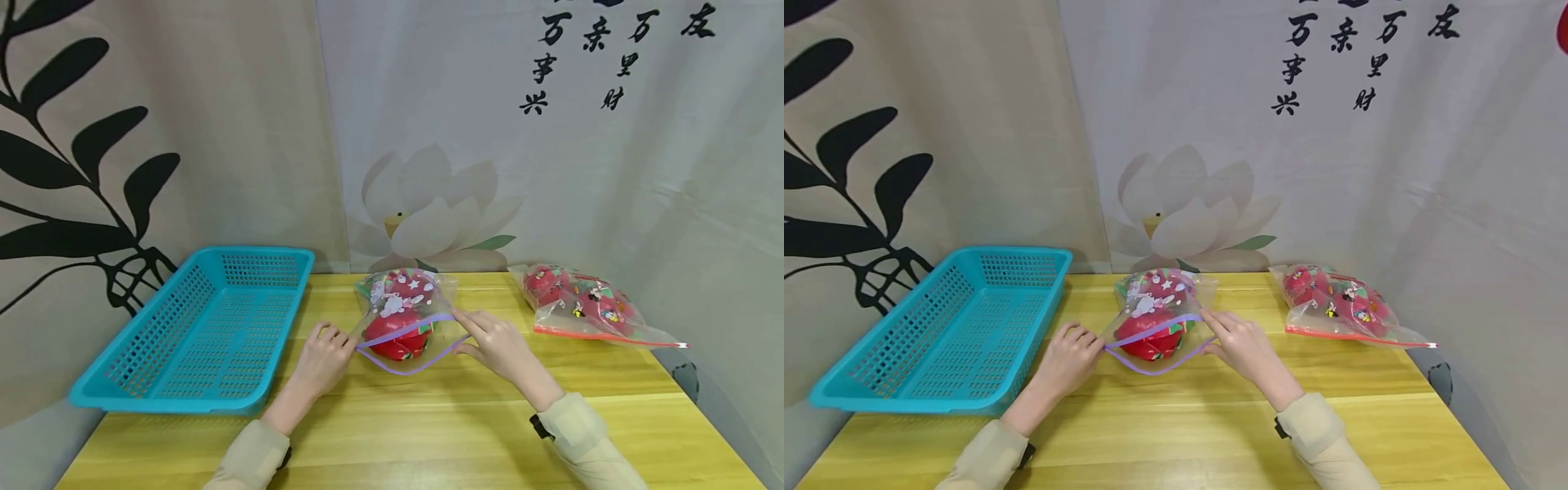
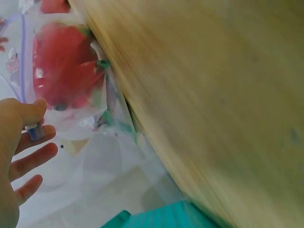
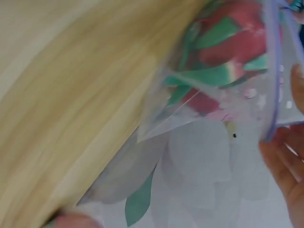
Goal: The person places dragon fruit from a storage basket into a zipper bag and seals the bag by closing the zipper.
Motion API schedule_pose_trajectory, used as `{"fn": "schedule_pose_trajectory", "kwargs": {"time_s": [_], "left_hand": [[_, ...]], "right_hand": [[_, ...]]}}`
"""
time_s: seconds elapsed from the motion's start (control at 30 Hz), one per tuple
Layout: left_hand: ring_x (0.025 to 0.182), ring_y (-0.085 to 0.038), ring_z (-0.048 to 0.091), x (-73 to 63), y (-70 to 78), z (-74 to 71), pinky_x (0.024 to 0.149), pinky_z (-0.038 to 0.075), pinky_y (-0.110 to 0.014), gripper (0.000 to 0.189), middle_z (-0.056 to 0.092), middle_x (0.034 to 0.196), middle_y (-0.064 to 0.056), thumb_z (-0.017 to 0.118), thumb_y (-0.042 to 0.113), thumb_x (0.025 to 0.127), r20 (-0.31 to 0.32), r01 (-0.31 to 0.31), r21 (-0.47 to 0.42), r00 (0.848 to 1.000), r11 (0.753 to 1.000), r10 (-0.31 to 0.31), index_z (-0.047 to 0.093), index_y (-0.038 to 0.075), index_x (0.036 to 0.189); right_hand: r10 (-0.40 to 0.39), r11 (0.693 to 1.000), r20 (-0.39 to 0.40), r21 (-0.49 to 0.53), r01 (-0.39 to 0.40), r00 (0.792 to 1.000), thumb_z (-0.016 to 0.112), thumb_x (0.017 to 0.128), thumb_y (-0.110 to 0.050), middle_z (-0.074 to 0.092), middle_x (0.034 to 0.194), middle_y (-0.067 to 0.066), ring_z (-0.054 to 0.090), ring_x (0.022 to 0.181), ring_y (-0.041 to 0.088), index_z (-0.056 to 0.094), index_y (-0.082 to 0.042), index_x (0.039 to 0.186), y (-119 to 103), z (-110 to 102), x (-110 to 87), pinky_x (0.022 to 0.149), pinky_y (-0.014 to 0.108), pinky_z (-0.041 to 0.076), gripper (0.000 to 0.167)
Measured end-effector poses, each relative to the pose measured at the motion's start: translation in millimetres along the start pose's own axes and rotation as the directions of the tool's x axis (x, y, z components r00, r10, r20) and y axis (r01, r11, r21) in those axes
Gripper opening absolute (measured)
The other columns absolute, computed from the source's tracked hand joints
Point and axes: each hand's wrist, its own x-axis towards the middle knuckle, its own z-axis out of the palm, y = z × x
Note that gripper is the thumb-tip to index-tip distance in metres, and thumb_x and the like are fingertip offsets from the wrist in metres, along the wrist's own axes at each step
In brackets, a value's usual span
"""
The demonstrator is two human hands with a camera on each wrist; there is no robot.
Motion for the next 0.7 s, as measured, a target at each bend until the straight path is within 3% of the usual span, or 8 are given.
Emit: {"fn": "schedule_pose_trajectory", "kwargs": {"time_s": [0.1, 0.3, 0.5, 0.7], "left_hand": [[0.069, -0.022, 0.066, -0.4, -0.1, -0.8, 0.076, 0.054, -0.038, 0.019, 0.071, 0.072, -0.004, 0.083, 0.017, 0.066, 0.002, 0.0, -0.002, 1.0, 1.0, 0.0, 0.069, 0.011, 0.078], [0.069, -0.021, 0.067, -1.1, -1.6, -0.3, 0.076, 0.054, -0.038, 0.021, 0.072, 0.073, -0.004, 0.084, 0.018, 0.065, -0.002, 0.004, 0.0, 1.0, 1.0, -0.004, 0.069, 0.011, 0.078], [0.068, -0.022, 0.066, 1.5, -5.2, -2.2, 0.074, 0.054, -0.04, 0.017, 0.072, 0.072, -0.004, 0.083, 0.013, 0.065, -0.035, 0.043, -0.008, 0.998, 0.999, -0.043, 0.068, 0.01, 0.074], [0.068, -0.024, 0.067, 14.4, -15.3, -13.7, 0.074, 0.053, -0.041, 0.014, 0.073, 0.074, -0.006, 0.082, 0.012, 0.069, -0.071, 0.114, -0.004, 0.991, 0.993, -0.114, 0.07, 0.008, 0.076]], "right_hand": [[-0.017, 0.995, 0.056, -0.094, 0.022, 0.998, 0.084, 0.058, -0.027, 0.073, 0.099, 0.009, 0.07, 0.083, 0.023, 0.068, 0.0, 0.11, 0.9, 0.9, -9.3, 0.062, 0.031, 0.058, 0.061], [-0.077, 0.968, 0.067, -0.232, 0.091, 0.995, 0.078, 0.068, -0.008, 0.074, 0.087, 0.006, 0.068, 0.074, 0.018, 0.073, -0.003, 0.094, 0.9, 6.7, -13.5, 0.057, 0.027, 0.057, 0.027], [-0.036, 0.981, 0.017, -0.189, 0.038, 0.999, 0.078, 0.067, -0.002, 0.071, 0.075, 0.004, 0.064, 0.067, 0.018, 0.072, -0.004, 0.079, 4.8, 8.9, -9.6, 0.053, 0.026, 0.055, 0.013], [0.045, 0.987, -0.064, -0.151, -0.054, 0.997, 0.079, 0.069, -0.005, 0.07, 0.068, 0.005, 0.064, 0.062, 0.019, 0.072, -0.005, 0.073, 16.3, 3.8, 1.0, 0.05, 0.029, 0.054, 0.008]]}}
